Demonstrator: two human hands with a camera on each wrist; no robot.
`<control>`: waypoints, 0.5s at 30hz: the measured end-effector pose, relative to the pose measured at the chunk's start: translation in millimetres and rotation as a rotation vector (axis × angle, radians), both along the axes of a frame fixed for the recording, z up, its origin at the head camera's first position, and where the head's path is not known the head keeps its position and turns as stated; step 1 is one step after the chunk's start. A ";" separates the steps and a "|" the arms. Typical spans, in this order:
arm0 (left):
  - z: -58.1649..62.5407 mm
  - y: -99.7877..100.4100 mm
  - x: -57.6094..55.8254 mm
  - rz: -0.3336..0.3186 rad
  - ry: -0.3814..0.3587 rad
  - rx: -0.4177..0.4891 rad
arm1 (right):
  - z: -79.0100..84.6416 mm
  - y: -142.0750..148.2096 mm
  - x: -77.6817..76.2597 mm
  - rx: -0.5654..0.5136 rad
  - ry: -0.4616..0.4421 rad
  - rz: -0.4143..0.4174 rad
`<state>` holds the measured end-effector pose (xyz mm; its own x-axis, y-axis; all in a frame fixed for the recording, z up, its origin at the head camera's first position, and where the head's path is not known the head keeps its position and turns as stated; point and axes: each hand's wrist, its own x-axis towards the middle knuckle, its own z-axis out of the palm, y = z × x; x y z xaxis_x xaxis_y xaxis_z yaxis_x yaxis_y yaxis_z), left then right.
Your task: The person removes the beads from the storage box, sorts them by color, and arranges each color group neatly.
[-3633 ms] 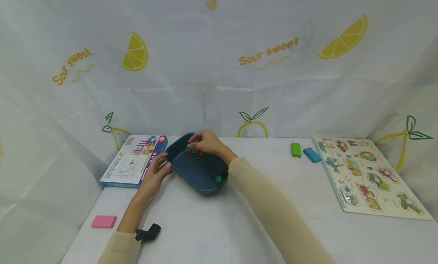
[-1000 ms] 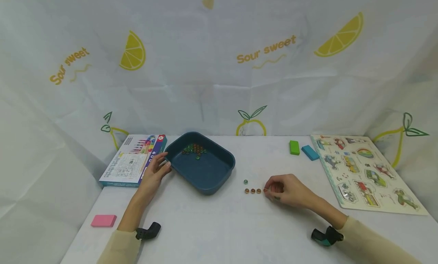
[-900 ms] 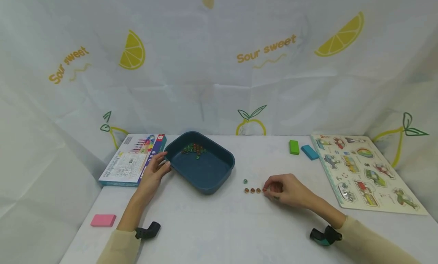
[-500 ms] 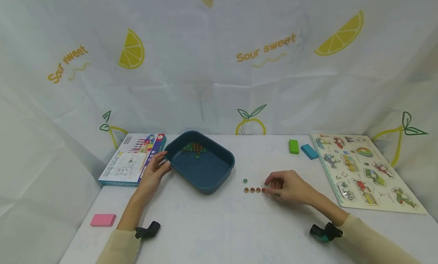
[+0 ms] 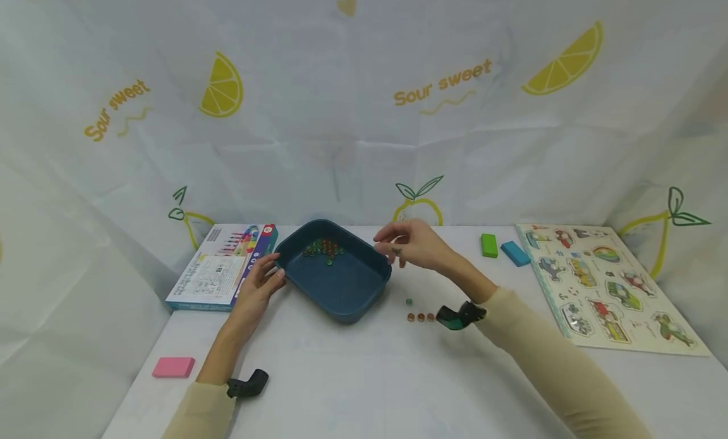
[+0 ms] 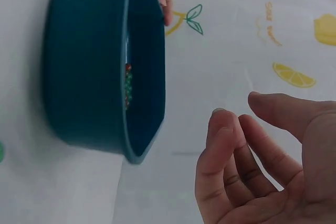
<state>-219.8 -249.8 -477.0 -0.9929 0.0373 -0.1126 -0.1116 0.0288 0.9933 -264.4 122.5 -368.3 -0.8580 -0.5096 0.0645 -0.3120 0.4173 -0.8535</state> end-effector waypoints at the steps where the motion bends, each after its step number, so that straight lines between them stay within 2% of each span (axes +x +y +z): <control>1: -0.2 0.5 0.1 0.000 0.000 -0.002 | 0.7 -10.3 -6.3 -0.009 -0.010 -0.001; 4: -0.1 0.9 0.7 -0.001 0.007 -0.010 | -3.0 -40.3 -24.0 -0.019 -0.023 0.005; 8: 0.9 -0.3 2.2 -0.003 0.016 -0.024 | -15.8 -75.7 -41.2 0.014 -0.009 0.010; 15: 0.9 0.1 1.3 -0.012 0.006 -0.016 | -36.7 -109.0 -50.7 0.119 0.004 0.031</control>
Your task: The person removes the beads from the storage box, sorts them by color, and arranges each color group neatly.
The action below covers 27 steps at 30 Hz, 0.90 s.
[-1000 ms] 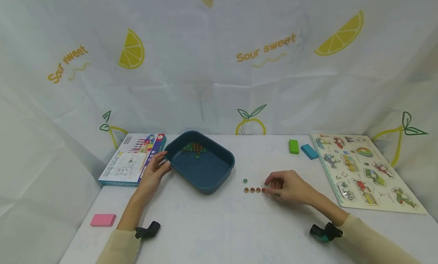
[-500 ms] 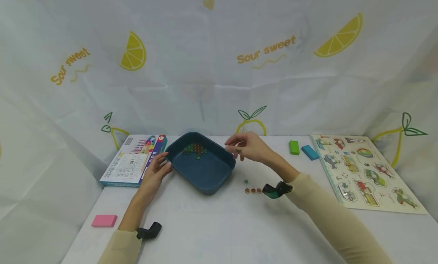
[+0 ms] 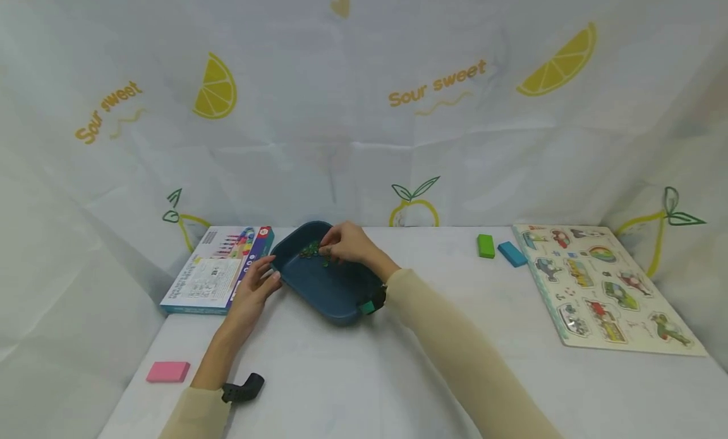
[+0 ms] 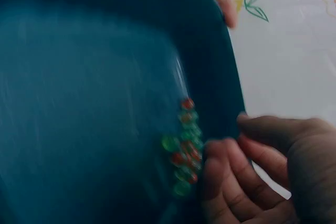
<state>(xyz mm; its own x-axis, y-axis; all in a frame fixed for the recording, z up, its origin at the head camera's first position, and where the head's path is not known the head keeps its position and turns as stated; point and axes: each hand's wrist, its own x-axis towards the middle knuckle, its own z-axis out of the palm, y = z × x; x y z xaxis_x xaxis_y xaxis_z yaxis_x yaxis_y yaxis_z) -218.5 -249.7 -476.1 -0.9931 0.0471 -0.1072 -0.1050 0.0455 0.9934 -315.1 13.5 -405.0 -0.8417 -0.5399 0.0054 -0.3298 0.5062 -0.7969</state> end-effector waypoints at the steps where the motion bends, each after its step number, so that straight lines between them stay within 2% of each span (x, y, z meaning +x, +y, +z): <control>1: 0.0 -0.1 -0.3 -0.001 0.001 -0.001 | -2.0 -2.1 -0.4 0.016 -0.012 -0.005; 5: 1.2 -1.4 -1.1 0.006 0.019 -0.011 | -1.0 -8.0 -1.4 0.093 -0.048 -0.014; 9: 0.7 -2.8 -2.0 0.007 0.025 -0.012 | 9.0 -14.5 -2.2 0.075 -0.071 -0.024; 13: -0.1 -3.1 -2.0 0.005 0.023 -0.012 | 11.4 -21.0 -1.5 0.077 -0.035 -0.058; 16: -0.1 -2.9 -1.0 0.008 0.021 -0.008 | 4.5 -24.6 -0.7 0.192 0.014 -0.076; 20: -0.9 -1.7 0.0 0.001 0.013 -0.006 | -7.4 -25.9 0.3 0.304 -0.007 -0.085; 23: -1.1 -0.7 0.6 -0.003 0.013 -0.008 | -14.3 -25.4 0.5 0.283 -0.051 -0.094; 27: -1.2 0.5 0.7 -0.001 0.010 -0.002 | -19.1 -24.7 0.6 0.255 -0.044 -0.091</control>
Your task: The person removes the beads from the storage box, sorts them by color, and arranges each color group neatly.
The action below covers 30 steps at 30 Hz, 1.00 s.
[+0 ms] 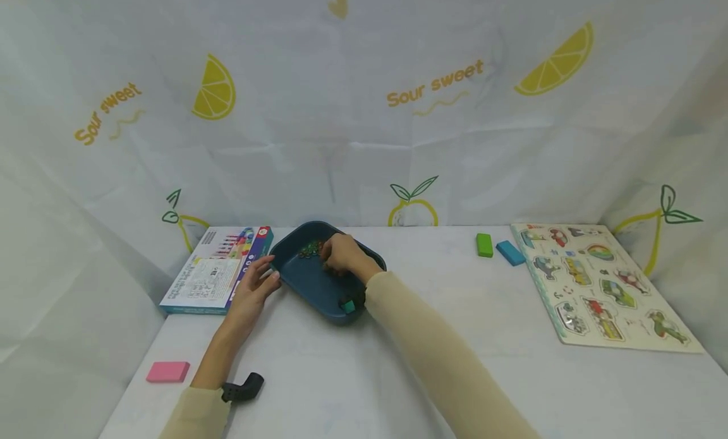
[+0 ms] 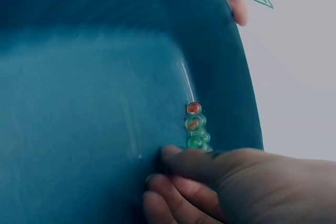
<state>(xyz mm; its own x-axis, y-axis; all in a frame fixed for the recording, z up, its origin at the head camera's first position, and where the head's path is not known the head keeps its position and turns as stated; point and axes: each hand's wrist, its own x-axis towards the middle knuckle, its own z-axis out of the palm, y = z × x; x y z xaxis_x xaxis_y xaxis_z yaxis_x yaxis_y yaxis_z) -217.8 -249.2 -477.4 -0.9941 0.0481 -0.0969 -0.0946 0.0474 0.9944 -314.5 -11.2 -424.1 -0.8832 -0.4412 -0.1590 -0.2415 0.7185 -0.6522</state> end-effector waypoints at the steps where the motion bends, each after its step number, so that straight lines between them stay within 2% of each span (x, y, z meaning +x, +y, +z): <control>1: -0.1 0.2 0.0 0.002 -0.005 0.003 | -0.8 0.1 0.1 -0.001 0.002 0.001; 7: -0.5 1.2 -0.2 0.006 -0.023 0.010 | -0.6 3.6 -0.4 -0.030 0.005 0.020; 15: 0.4 0.7 -0.5 0.005 -0.003 -0.013 | 20.6 32.5 0.3 -0.238 -0.046 0.141; 18: 0.5 0.1 -0.6 0.003 0.001 -0.010 | 27.2 51.8 4.3 -0.295 -0.073 0.154; 22: 0.3 0.1 -0.7 0.006 -0.004 -0.009 | 32.3 85.6 13.6 -0.355 -0.101 0.121; 26: 0.8 -0.1 -0.5 0.009 -0.017 -0.017 | 31.0 125.5 27.4 -0.389 -0.118 0.096; 30: 1.9 -1.2 -0.2 0.011 -0.016 -0.027 | 20.8 163.1 42.9 -0.358 -0.100 0.121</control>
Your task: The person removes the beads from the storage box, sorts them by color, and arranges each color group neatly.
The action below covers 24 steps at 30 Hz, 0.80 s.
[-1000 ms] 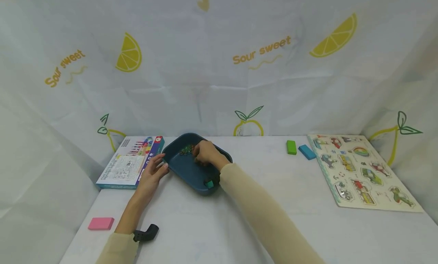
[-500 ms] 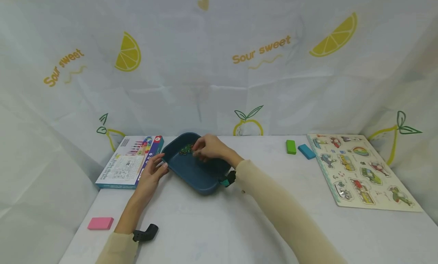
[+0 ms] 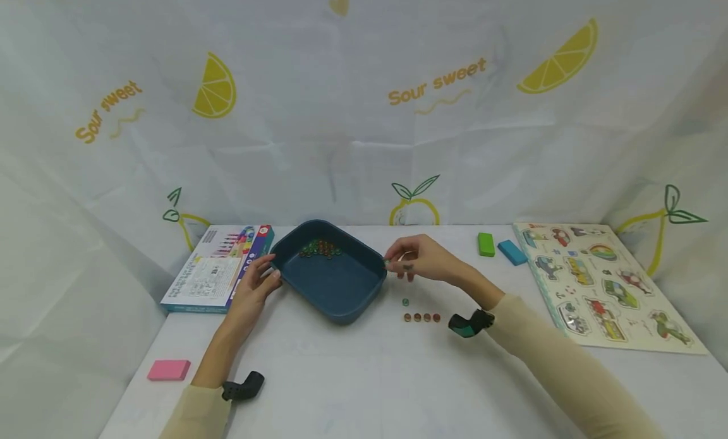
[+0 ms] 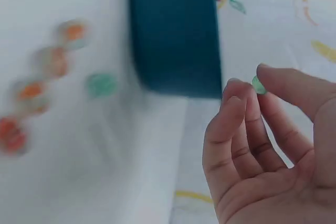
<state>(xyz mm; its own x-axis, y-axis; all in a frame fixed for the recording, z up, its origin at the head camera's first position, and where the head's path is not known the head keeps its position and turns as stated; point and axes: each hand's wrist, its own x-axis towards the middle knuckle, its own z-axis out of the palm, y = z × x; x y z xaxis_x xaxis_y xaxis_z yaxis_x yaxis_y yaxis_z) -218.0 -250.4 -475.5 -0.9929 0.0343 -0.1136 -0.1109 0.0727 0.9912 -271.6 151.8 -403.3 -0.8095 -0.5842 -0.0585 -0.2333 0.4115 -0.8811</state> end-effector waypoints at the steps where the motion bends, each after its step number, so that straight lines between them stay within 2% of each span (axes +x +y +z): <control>1: 0.1 0.2 0.1 0.000 0.004 -0.002 | -4.0 8.5 3.8 0.015 0.010 0.012; 6: -0.5 1.0 0.1 -0.002 0.019 -0.001 | -28.1 40.8 17.4 0.111 0.036 0.032; 11: -1.7 1.1 0.3 -0.009 0.028 0.008 | -48.3 54.5 22.6 0.183 0.073 0.038; 24: -3.5 -0.2 -0.6 -0.014 0.032 0.015 | -57.0 50.1 25.8 0.224 0.167 0.052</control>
<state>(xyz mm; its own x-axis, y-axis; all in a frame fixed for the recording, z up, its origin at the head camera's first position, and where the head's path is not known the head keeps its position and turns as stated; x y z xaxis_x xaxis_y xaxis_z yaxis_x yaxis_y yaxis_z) -218.6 -250.6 -479.0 -0.9954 0.0493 -0.0816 -0.0786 0.0592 0.9951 -245.8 202.0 -460.3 -0.7879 -0.6129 -0.0591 -0.3934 0.5749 -0.7175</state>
